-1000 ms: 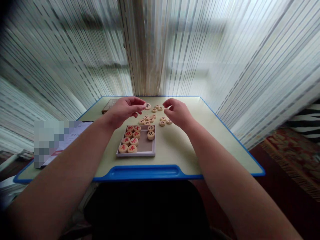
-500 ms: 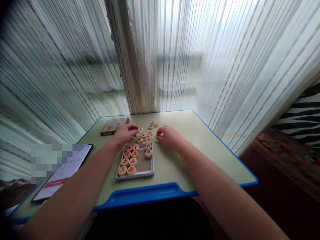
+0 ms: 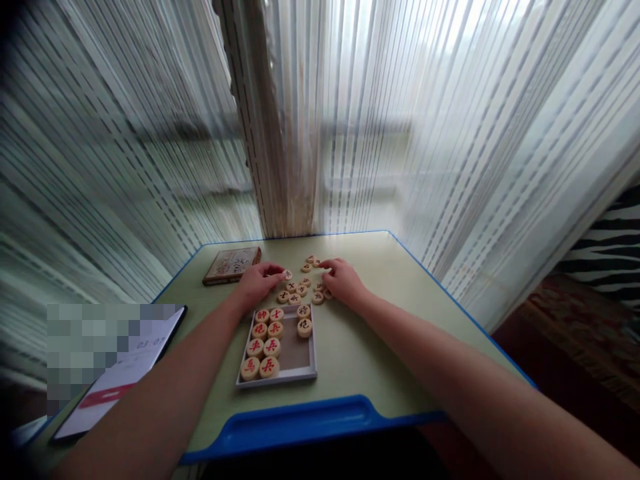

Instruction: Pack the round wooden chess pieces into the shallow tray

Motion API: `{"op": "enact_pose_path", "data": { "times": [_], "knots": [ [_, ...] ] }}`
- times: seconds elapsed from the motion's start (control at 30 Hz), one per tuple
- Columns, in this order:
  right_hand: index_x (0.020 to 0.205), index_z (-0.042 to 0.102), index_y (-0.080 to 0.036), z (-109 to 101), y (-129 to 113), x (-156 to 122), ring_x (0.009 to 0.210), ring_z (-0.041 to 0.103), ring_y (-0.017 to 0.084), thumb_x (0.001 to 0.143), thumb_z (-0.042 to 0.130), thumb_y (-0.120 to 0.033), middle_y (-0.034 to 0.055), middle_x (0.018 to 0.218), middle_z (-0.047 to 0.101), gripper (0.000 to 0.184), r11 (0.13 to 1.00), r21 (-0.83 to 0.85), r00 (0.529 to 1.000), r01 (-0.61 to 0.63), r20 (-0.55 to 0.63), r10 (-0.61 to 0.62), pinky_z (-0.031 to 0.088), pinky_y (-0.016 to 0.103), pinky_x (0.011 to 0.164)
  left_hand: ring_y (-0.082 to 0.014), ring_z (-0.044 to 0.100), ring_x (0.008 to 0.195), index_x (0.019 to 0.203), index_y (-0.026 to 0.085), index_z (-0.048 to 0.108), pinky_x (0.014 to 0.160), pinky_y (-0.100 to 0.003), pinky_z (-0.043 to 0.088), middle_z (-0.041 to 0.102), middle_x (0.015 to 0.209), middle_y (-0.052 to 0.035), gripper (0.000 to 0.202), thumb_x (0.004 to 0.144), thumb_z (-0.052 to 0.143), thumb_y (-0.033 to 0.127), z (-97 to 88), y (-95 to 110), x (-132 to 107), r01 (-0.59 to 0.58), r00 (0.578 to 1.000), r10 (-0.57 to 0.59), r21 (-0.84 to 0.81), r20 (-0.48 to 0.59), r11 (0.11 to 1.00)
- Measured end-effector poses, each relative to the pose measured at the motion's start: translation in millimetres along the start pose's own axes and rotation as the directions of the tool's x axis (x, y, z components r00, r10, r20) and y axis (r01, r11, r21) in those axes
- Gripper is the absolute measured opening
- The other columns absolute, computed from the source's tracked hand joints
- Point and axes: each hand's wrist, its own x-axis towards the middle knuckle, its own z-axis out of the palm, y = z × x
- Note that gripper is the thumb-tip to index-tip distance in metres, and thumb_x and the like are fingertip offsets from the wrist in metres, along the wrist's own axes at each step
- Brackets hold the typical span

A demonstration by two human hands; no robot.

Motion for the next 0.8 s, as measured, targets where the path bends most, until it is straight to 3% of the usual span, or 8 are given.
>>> {"op": "enact_pose_path", "data": {
  "times": [0.1,0.23,0.37,0.5,0.57,0.63,0.7,0.8],
  "knots": [
    [0.107,0.069,-0.020,1,0,12,0.081,0.062,0.013,0.075,0.052,-0.008,0.0080,0.111,0.061,0.039,0.998,-0.023,0.992,0.059,0.112,-0.056,0.048,0.027,0.084,-0.0112,0.053,0.056,0.081,0.014,0.067,0.051,-0.024,0.041,0.067,0.076,-0.0052,0.030,0.062,0.069,0.037,0.3,2,-1,0.012,1.000,-0.011,-0.029,0.011,1.000],
    [0.098,0.073,-0.023,2,3,26,0.104,0.060,0.017,0.080,0.048,-0.007,0.0067,0.117,0.061,0.035,0.980,-0.017,0.968,0.197,0.165,-0.191,0.041,0.030,0.099,-0.0099,0.051,0.053,0.080,0.015,0.067,0.046,-0.022,0.038,0.066,0.075,-0.0040,0.031,0.061,0.070,0.039,-0.1,1,-2,0.030,1.000,-0.029,-0.075,0.011,0.997],
    [0.088,0.074,-0.019,-2,9,27,0.093,0.063,0.016,0.078,0.051,-0.009,0.0084,0.122,0.059,0.027,0.969,-0.007,0.953,0.245,0.183,-0.240,0.048,0.031,0.090,-0.0086,0.050,0.051,0.083,0.014,0.067,0.043,-0.021,0.036,0.065,0.075,-0.0044,0.031,0.064,0.069,0.038,-1.7,0,0,0.023,0.999,-0.020,-0.070,0.041,0.997],
    [0.100,0.071,-0.019,-4,9,20,0.093,0.062,0.016,0.074,0.054,-0.008,0.0095,0.123,0.059,0.033,0.951,0.039,0.937,0.308,0.159,-0.310,0.048,0.032,0.087,-0.0086,0.050,0.051,0.085,0.014,0.066,0.040,-0.021,0.036,0.066,0.078,-0.0050,0.033,0.063,0.070,0.039,-3.0,3,0,0.031,0.998,-0.028,-0.065,0.053,0.997],
    [0.101,0.072,-0.022,-5,7,20,0.094,0.062,0.017,0.075,0.054,-0.010,0.0067,0.114,0.065,0.033,0.960,0.049,0.939,0.276,0.199,-0.280,0.048,0.032,0.087,-0.0099,0.053,0.053,0.086,0.013,0.066,0.041,-0.021,0.037,0.066,0.079,-0.0057,0.035,0.063,0.071,0.039,-3.2,6,-2,0.036,0.998,-0.032,-0.077,0.054,0.996],
    [0.096,0.073,-0.023,-7,4,20,0.081,0.063,0.017,0.077,0.056,-0.016,0.0041,0.092,0.071,0.026,0.980,0.026,0.948,0.199,0.246,-0.200,0.049,0.030,0.079,-0.0104,0.054,0.055,0.086,0.013,0.065,0.042,-0.021,0.039,0.066,0.079,-0.0060,0.035,0.063,0.071,0.039,-3.3,11,-4,0.024,0.998,-0.018,-0.101,0.065,0.995],
    [0.092,0.074,-0.022,-10,3,21,0.064,0.058,0.014,0.077,0.059,-0.024,0.0010,0.070,0.067,0.021,0.991,0.002,0.950,0.136,0.283,-0.131,0.047,0.027,0.067,-0.0101,0.054,0.057,0.086,0.013,0.065,0.044,-0.021,0.040,0.067,0.078,-0.0058,0.035,0.064,0.070,0.039,-3.6,16,-8,-0.002,0.997,0.011,-0.119,0.071,0.993],
    [0.087,0.073,-0.020,-13,4,22,0.052,0.050,0.010,0.074,0.064,-0.029,-0.0021,0.058,0.059,0.019,0.996,0.010,0.953,0.089,0.290,-0.088,0.043,0.024,0.057,-0.0100,0.054,0.059,0.087,0.013,0.065,0.046,-0.021,0.040,0.067,0.079,-0.0058,0.035,0.065,0.069,0.040,-4.6,23,-13,-0.043,0.996,0.052,-0.128,0.069,0.991]
  ]
}}
